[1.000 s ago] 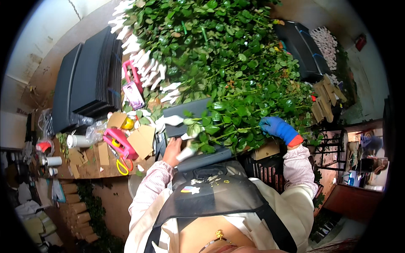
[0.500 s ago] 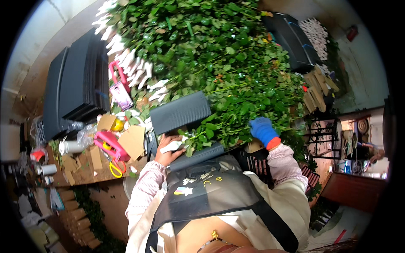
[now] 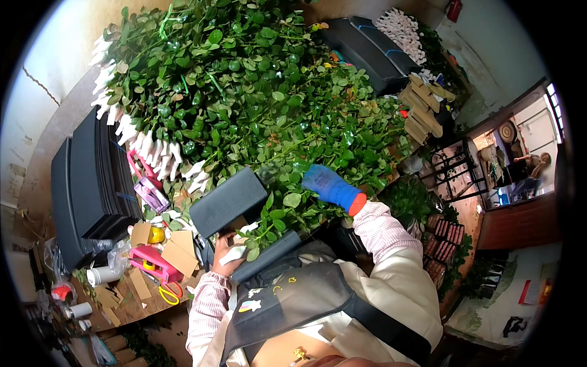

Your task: The person arranges white flowers and green leaves into a black tray. They pick up flowers and leaves from a table, place them into the tray, and adjust the arrangement. The person then lifts the tray and places it on a nearby surface.

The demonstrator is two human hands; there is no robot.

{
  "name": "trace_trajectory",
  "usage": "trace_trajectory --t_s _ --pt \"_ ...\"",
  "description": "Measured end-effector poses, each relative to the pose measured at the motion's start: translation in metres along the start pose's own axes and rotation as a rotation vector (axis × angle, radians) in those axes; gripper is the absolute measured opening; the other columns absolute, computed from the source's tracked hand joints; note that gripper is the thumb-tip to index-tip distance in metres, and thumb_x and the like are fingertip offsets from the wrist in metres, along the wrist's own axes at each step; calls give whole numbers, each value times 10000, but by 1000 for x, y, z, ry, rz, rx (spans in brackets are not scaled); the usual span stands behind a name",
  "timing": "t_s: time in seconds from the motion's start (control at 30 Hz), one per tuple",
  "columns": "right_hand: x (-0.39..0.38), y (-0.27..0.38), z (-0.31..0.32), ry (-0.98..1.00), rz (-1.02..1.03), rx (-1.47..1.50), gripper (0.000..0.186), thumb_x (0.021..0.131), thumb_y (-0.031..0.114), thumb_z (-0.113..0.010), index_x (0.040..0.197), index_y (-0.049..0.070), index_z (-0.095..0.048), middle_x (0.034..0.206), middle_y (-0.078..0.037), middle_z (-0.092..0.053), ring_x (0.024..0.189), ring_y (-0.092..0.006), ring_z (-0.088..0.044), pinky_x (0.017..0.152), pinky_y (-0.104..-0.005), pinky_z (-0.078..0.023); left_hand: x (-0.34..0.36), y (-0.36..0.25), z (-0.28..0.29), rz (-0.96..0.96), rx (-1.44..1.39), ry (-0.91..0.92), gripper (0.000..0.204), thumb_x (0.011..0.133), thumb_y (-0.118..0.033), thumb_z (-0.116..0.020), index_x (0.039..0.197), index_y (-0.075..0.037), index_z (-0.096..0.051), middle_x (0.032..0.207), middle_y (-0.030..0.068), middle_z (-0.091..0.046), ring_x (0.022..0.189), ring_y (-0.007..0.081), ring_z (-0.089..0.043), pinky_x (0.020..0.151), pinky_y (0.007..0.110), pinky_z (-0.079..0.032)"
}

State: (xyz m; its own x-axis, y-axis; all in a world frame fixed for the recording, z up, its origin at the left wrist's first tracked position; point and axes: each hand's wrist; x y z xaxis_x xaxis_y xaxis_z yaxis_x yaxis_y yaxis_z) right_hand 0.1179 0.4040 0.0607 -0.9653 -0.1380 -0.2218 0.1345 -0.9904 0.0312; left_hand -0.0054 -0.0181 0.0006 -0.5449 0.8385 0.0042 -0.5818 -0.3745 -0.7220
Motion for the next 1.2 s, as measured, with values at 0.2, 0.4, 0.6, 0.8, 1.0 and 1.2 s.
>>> trace_trajectory --t_s 0.2,0.4,0.6,0.8,1.0,1.2 --pt "-34 -21 113 -580 22 -83 199 748 34 -701 886 175 -731 809 -78 -679 796 -279 -644 716 -377 -540 -7 -2 0 49 -15 27 270 749 -204 -845 1013 -155 -818 1335 207 -560 1258 389 -489 1071 463 -394" --pt "-103 -140 171 -816 -206 -368 459 620 -10 -710 1065 95 -677 1094 -100 -654 1107 -343 -603 1080 -486 -444 0 -11 5 21 -16 17 298 764 -319 -867 996 -138 -821 1320 205 -579 1236 391 -491 1055 469 -403" --pt "-20 -110 196 -953 -100 -320 531 632 15 -749 1147 135 -699 1090 -79 -671 1092 -319 -616 967 -460 -498 -4 -11 7 20 4 6 315 762 -339 -869 1002 -142 -812 1310 200 -582 1239 391 -502 1034 472 -429" --pt "109 -46 72 -560 -113 -357 386 795 171 -735 1176 177 -673 1220 -112 -617 1232 -330 -540 1050 -452 -435 -1 -16 10 48 -13 7 310 765 -334 -866 963 -111 -782 1315 192 -594 1198 390 -533 1026 472 -440" --pt "122 -41 120 -293 -507 83 311 885 194 -660 1195 183 -678 1143 -70 -701 1035 -288 -684 927 -419 -544 -5 -18 4 74 -43 -32 319 742 -335 -879 938 -99 -790 1305 181 -598 1210 376 -518 1003 458 -454" --pt "158 -54 72 -32 -395 -175 255 900 159 -637 1147 180 -700 1209 -101 -674 1168 -269 -629 997 -433 -471 2 -27 13 73 -46 -16 321 733 -328 -883 931 -92 -792 1294 188 -592 1232 378 -502 1002 457 -453"
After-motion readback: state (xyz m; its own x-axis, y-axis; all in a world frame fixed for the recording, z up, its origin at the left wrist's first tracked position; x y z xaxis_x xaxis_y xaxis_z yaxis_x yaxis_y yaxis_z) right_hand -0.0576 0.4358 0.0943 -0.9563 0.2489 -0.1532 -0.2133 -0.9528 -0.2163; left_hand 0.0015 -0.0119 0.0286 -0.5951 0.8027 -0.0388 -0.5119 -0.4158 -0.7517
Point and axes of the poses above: each hand's wrist, its own x-axis towards the middle knuckle, its own z-axis out of the back of the hand, y = z × x
